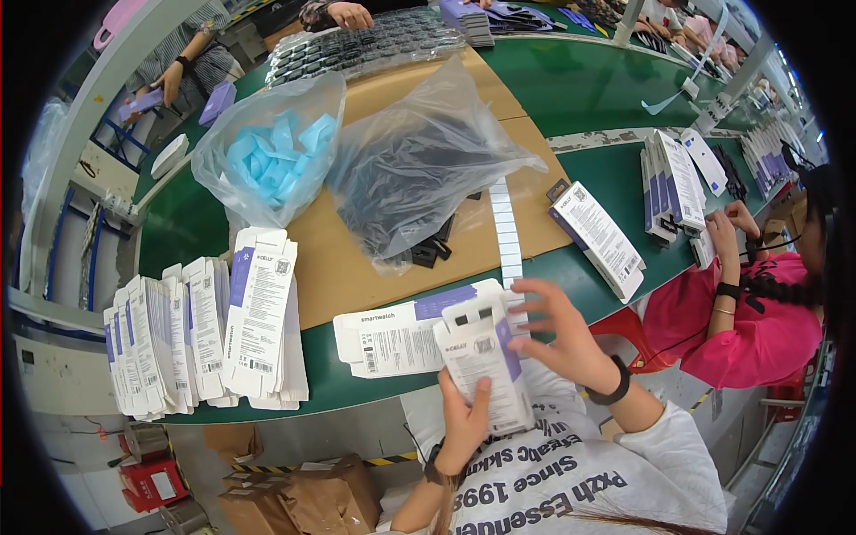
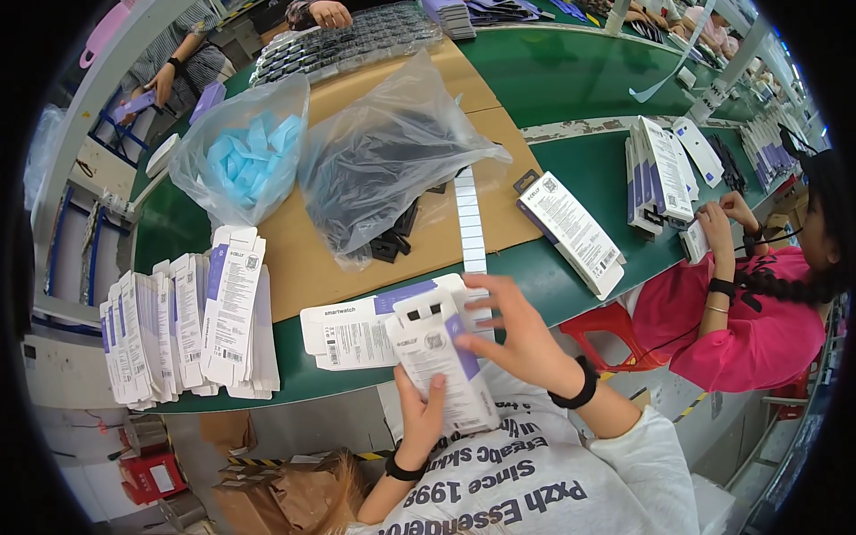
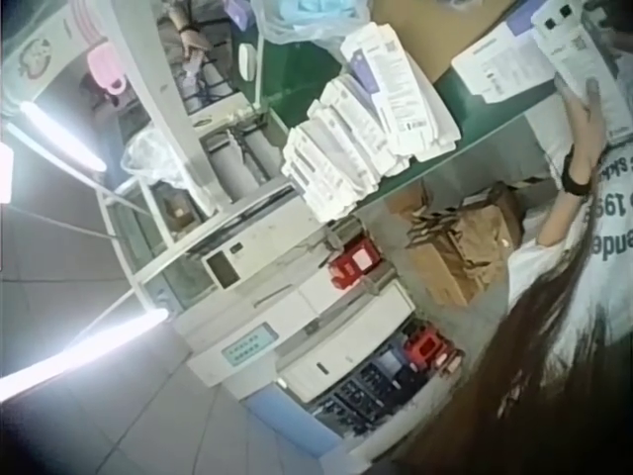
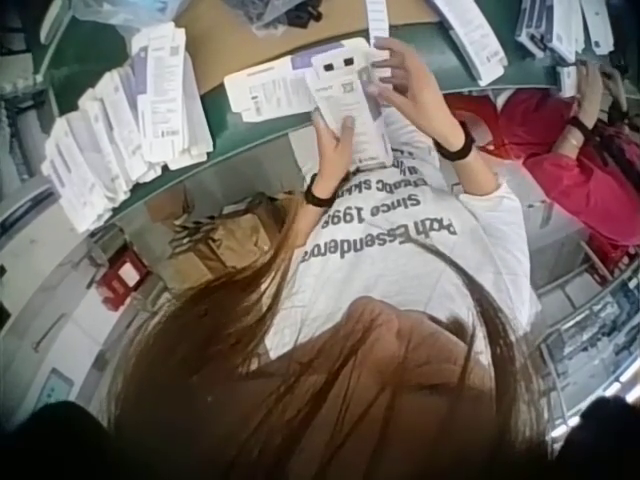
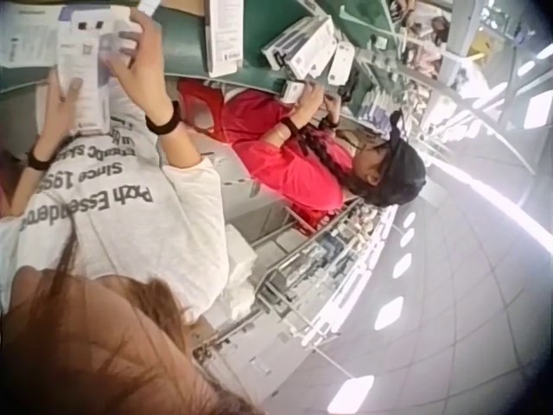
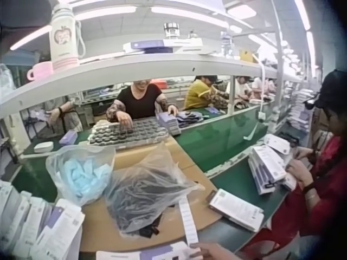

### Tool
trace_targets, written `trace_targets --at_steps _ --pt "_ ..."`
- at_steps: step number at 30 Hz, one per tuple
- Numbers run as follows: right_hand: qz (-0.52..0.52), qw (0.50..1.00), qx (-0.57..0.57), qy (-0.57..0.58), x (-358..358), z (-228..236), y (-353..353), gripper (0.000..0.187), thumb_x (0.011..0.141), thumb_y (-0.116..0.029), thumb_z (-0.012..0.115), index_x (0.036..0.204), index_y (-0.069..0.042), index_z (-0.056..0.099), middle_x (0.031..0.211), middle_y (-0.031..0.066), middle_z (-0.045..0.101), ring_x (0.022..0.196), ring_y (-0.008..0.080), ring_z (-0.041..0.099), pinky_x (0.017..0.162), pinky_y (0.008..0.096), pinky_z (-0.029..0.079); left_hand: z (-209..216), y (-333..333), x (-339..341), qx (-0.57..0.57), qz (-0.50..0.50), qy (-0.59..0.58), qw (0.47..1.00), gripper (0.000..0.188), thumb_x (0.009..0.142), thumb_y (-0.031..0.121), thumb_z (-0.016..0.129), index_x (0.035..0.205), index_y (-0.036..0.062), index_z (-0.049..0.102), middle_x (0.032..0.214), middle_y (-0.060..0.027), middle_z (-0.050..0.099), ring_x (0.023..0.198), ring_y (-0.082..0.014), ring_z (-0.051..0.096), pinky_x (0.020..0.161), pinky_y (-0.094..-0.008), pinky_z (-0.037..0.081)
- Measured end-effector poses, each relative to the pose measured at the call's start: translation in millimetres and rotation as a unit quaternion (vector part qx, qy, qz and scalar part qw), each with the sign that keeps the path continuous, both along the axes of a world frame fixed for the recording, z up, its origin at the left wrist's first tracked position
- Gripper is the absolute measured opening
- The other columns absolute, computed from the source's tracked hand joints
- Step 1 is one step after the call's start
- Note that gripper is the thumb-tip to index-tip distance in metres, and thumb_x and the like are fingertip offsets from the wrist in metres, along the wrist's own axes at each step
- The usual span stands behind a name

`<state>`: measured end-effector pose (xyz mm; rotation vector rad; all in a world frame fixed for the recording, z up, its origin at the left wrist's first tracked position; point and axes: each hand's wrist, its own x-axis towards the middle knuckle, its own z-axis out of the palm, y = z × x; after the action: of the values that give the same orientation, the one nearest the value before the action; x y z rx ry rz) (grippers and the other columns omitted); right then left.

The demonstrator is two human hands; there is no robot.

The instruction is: The person picks up a stack of flat boxes, fans them out, and places them on the table. They then pick up individual boxes, peel a sticker from a strip to apply to each, and insert a black plastic hanger into the top of the box before folding the flaps.

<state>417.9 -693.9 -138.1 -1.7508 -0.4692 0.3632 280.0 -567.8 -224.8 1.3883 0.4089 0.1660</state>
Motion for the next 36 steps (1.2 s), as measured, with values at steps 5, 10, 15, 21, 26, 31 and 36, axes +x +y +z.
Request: trace_targets --at_steps 5,10,15,21,26,31,36 --pt "0.059 0.998 -0.031 0.022 -12 -26 -20 0.065 0.076 0.005 0.077 0.135 -0.005 0.053 0.131 0.0103 0.046 0.109 0.0195 0.06 0.086 0.0301 0.059 -3 0 -12 0.146 -0.158 -0.098 0.972 0.088 0.098 0.007 0.053 0.15 0.0009 -0.018 0.148 -0.0271 0.029 0.127 -0.0301 0.047 0.102 -0.0347 0.043" --pt "0.1 0.99 0.029 0.091 -10 -35 -36 0.061 0.076 0.004 0.077 0.133 -0.007 0.056 0.127 0.0081 0.044 0.111 0.0186 0.057 0.088 0.0299 0.059 16 27 5 0.011 -0.143 -0.05 0.988 0.083 0.094 0.004 0.058 0.154 0.0057 0.001 0.147 -0.0273 0.035 0.124 -0.0304 0.054 0.092 -0.0374 0.053" --pt "0.136 0.983 0.105 0.07 -3 -45 -52 0.055 0.078 0.003 0.076 0.129 -0.007 0.06 0.128 0.0083 0.041 0.114 0.0198 0.055 0.09 0.0302 0.06 29 37 19 0.078 -0.172 -0.066 0.98 0.055 0.087 0.002 0.068 0.138 0.0049 0.047 0.133 -0.0187 0.048 0.108 -0.0267 0.064 0.075 -0.0305 0.06" --pt "0.144 0.981 0.098 0.08 -5 -42 -52 0.043 0.08 0.003 0.074 0.121 -0.005 0.065 0.132 0.0093 0.04 0.117 0.0209 0.053 0.09 0.0299 0.06 41 40 28 0.194 -0.139 -0.088 0.967 0.024 0.087 0.001 0.069 0.111 0.0023 0.069 0.127 -0.0134 0.049 0.106 -0.0221 0.064 0.071 -0.0265 0.063" --pt "0.113 0.988 0.08 0.069 -6 -42 -46 0.04 0.081 0.005 0.071 0.119 -0.003 0.066 0.13 0.0091 0.041 0.119 0.0186 0.052 0.089 0.0293 0.057 41 37 33 0.208 -0.125 -0.087 0.966 0.02 0.087 0.003 0.069 0.107 0.0021 0.071 0.129 -0.0132 0.047 0.103 -0.0211 0.064 0.069 -0.0271 0.064" --pt "0.138 0.988 0.063 -0.008 1 -49 -54 0.033 0.081 0.005 0.071 0.113 -0.005 0.071 0.125 0.0079 0.044 0.105 0.0171 0.057 0.088 0.0287 0.053 33 32 33 0.253 -0.102 -0.112 0.956 0.026 0.085 0.004 0.072 0.111 0.0062 0.069 0.128 -0.0136 0.051 0.097 -0.0222 0.066 0.067 -0.0285 0.063" --pt "0.119 0.992 0.019 -0.037 0 -45 -51 0.026 0.081 0.005 0.072 0.105 -0.004 0.074 0.117 0.0081 0.05 0.098 0.0163 0.058 0.088 0.0297 0.049 25 31 32 0.187 -0.105 -0.13 0.968 0.035 0.082 -0.001 0.073 0.115 0.0029 0.06 0.123 -0.0129 0.053 0.103 -0.0222 0.063 0.07 -0.0288 0.064"
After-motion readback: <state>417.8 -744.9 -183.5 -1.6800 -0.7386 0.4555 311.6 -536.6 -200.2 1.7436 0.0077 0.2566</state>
